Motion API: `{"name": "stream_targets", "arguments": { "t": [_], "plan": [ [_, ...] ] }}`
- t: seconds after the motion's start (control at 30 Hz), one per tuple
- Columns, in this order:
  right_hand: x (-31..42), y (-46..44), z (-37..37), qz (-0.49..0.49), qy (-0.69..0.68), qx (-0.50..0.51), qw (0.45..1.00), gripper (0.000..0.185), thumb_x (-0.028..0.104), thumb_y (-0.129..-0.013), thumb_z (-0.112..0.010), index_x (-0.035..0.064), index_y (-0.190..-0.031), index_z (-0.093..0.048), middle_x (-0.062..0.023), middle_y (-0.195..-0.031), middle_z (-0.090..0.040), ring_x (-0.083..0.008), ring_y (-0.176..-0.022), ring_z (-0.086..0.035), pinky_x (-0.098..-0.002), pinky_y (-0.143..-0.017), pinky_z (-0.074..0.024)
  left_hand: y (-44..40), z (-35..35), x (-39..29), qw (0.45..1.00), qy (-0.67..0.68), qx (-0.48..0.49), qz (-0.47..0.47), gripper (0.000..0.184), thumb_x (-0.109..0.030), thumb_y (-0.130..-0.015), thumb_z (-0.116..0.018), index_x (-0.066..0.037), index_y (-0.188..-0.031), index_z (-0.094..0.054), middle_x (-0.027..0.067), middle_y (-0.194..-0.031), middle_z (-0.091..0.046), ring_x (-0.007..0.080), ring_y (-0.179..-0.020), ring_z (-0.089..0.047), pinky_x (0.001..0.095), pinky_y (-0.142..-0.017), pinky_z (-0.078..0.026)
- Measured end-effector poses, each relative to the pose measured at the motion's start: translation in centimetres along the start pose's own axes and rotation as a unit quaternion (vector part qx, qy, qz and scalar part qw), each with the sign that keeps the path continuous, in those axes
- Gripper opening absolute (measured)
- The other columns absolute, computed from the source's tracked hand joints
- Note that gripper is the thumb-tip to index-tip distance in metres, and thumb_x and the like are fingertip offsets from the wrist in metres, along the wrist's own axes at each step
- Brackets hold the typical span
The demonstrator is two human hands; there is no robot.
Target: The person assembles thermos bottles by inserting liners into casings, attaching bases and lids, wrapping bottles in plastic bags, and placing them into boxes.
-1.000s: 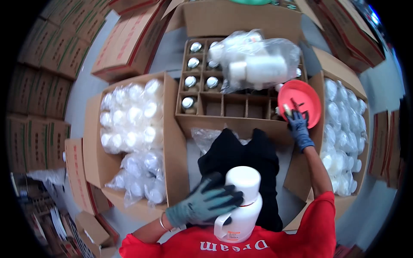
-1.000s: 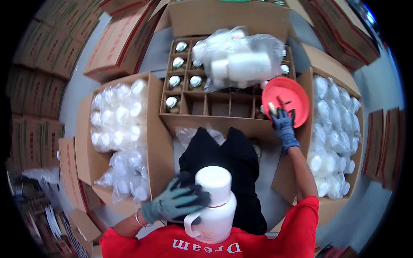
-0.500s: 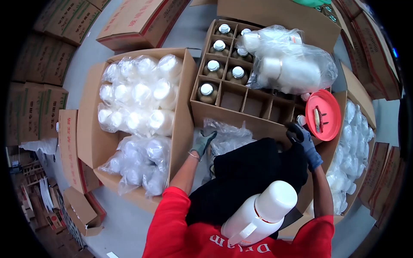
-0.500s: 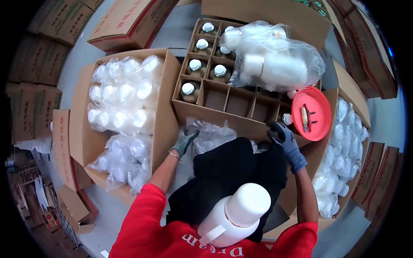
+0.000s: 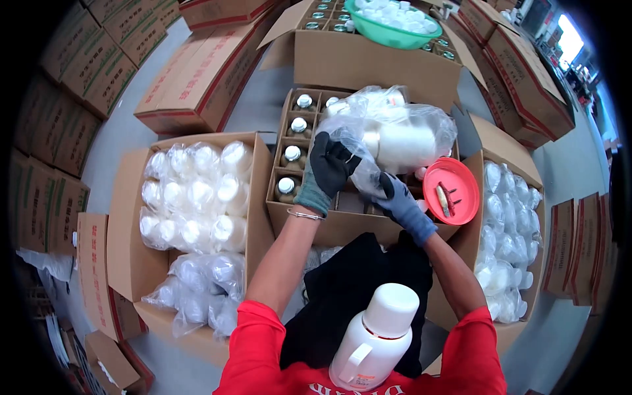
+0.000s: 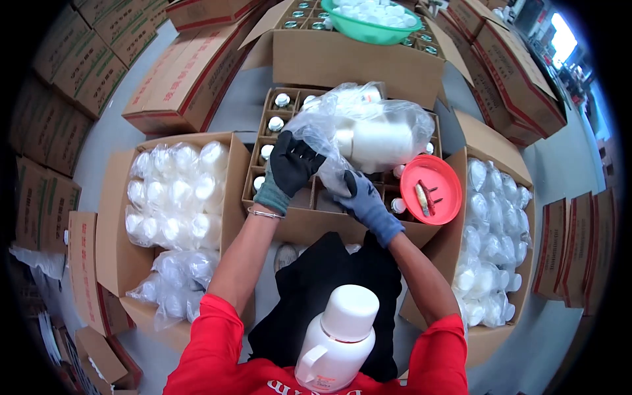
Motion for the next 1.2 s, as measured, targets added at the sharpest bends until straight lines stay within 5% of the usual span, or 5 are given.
{"name": "stream_targets", "arguments": {
  "t": [0.4,0.6,0.7,0.83,1.2],
  "plan": [
    [8.7,-0.9,5.7,-0.134,-0.787,0.146,0.584,0.069,0.051,-0.092,-0.052,-0.0053,-0.131,-0.049,-0.021,-0.121,-0.06,-0.0314,-0.108,-0.061,-0.0435,-0.099,-0.0471,12.5,-15.6,3.3,0.593,-0.69,0.059,-0.411,0.076,-0.015,-0.075,-0.079,0.002,-0.139,-0.041,0.0169,-0.137,-0.049,0.0281,-0.126,-0.047,0.0375,-0.105,-0.038],
    [7.8,4.8,7.3,0.073,-0.158,-0.02,0.985,0.077,0.018,-0.083,-0.069,0.0124,-0.148,-0.028,-0.0122,-0.145,-0.037,-0.0273,-0.125,-0.047,-0.038,-0.104,-0.0392,10.6,-11.2,3.2,0.826,-0.51,-0.062,-0.231,0.021,-0.005,-0.091,-0.063,0.005,-0.109,-0.063,0.0023,-0.099,-0.066,0.0072,-0.086,-0.057,0.0243,-0.078,-0.05],
    [4.9,7.8,8.3,-0.007,0.107,-0.128,0.986,0.063,0.014,-0.077,-0.07,0.009,-0.135,-0.047,-0.0166,-0.117,-0.062,-0.0335,-0.104,-0.06,-0.0412,-0.09,-0.0473,12.5,-10.0,5.6,0.926,-0.354,-0.039,-0.129,0.021,-0.003,-0.09,-0.061,0.004,-0.11,-0.062,0.0062,-0.101,-0.065,0.0113,-0.091,-0.061,0.0231,-0.082,-0.05],
    [-3.6,16.6,11.8,-0.061,0.104,-0.267,0.956,0.039,0.011,-0.075,-0.068,0.006,-0.113,-0.061,-0.0163,-0.107,-0.065,-0.0334,-0.097,-0.062,-0.0411,-0.085,-0.0487,21.7,-11.2,3.3,0.455,-0.784,0.155,-0.392,0.025,-0.013,-0.088,-0.053,-0.005,-0.11,-0.064,0.014,-0.106,-0.065,0.0261,-0.096,-0.063,0.0403,-0.088,-0.049],
    [15.5,36.2,3.2,0.205,0.09,-0.147,0.963,0.04,0.014,-0.067,-0.069,0.0056,-0.104,-0.059,-0.0158,-0.117,-0.057,-0.0376,-0.109,-0.053,-0.0483,-0.096,-0.0429,36.2,-9.8,8.5,0.704,-0.628,0.317,0.099,0.029,-0.021,-0.091,-0.06,-0.002,-0.112,-0.065,0.0115,-0.117,-0.06,0.0227,-0.103,-0.06,0.0363,-0.087,-0.049]
  ]
}}
Point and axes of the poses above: each hand's wrist, its own y-axis away from the middle knuckle, its own z-axis out of the back of the hand, x = y × z, the point moved 10 cm from there along -y, towards the middle knuckle
